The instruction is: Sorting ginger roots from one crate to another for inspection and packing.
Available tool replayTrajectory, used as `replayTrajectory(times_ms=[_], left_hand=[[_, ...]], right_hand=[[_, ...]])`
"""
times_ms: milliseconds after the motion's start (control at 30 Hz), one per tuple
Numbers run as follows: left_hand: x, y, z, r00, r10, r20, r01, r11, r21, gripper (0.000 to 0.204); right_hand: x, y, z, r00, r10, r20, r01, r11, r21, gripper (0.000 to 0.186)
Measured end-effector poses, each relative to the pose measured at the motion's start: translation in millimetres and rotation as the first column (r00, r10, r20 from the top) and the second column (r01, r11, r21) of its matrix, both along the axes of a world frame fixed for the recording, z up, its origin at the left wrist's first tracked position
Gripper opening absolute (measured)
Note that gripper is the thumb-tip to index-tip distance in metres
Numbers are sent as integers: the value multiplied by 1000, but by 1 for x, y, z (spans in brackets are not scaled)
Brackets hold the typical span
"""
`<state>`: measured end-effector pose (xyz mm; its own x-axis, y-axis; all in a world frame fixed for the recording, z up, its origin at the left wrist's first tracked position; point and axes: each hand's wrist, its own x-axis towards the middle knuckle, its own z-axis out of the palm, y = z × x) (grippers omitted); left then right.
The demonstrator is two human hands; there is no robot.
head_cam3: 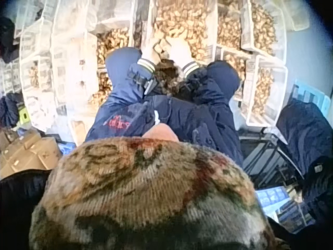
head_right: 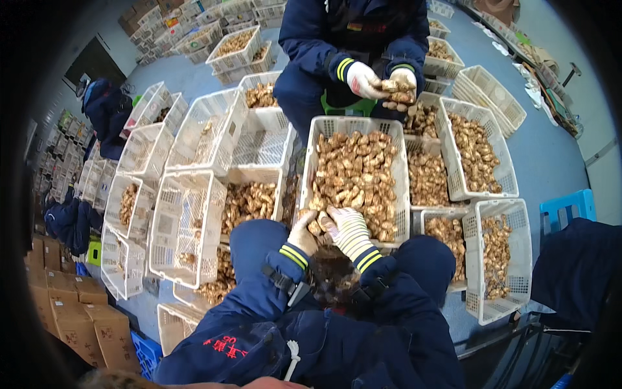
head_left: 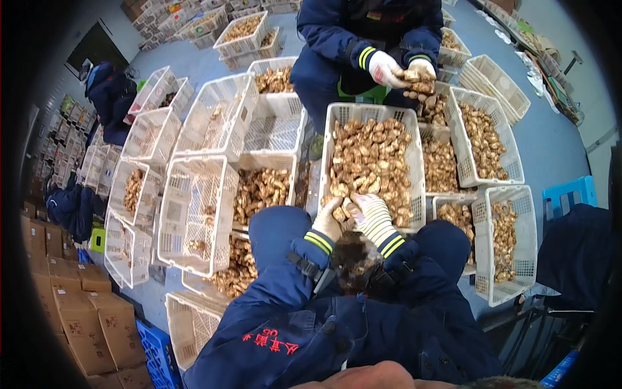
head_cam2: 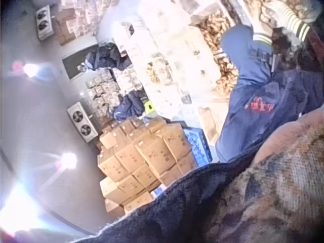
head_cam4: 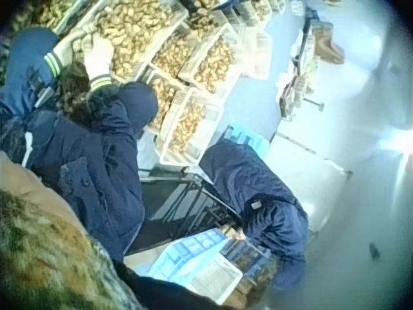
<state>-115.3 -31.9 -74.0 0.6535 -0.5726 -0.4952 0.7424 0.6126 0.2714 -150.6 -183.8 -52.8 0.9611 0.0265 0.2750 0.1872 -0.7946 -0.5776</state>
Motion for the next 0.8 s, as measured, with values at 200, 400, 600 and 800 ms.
replayTrajectory(times_ms=[200,400,600,800], left_hand=[[-12,-6,26,998,-56,10,56,998,40,30],[-3,-3,-12,996,-86,-9,86,996,30,26],[-1,-19,-2,998,-65,20,62,994,95,26],[-1,-12,-10,995,-98,14,97,992,75,29]], right_hand=[[43,-77,-74,819,-420,-390,433,899,-60,51],[74,-89,-100,504,-483,-716,639,766,-67,68],[86,-99,-120,434,-311,-846,619,785,29,76],[81,-79,-107,685,-224,-693,313,950,2,68]])
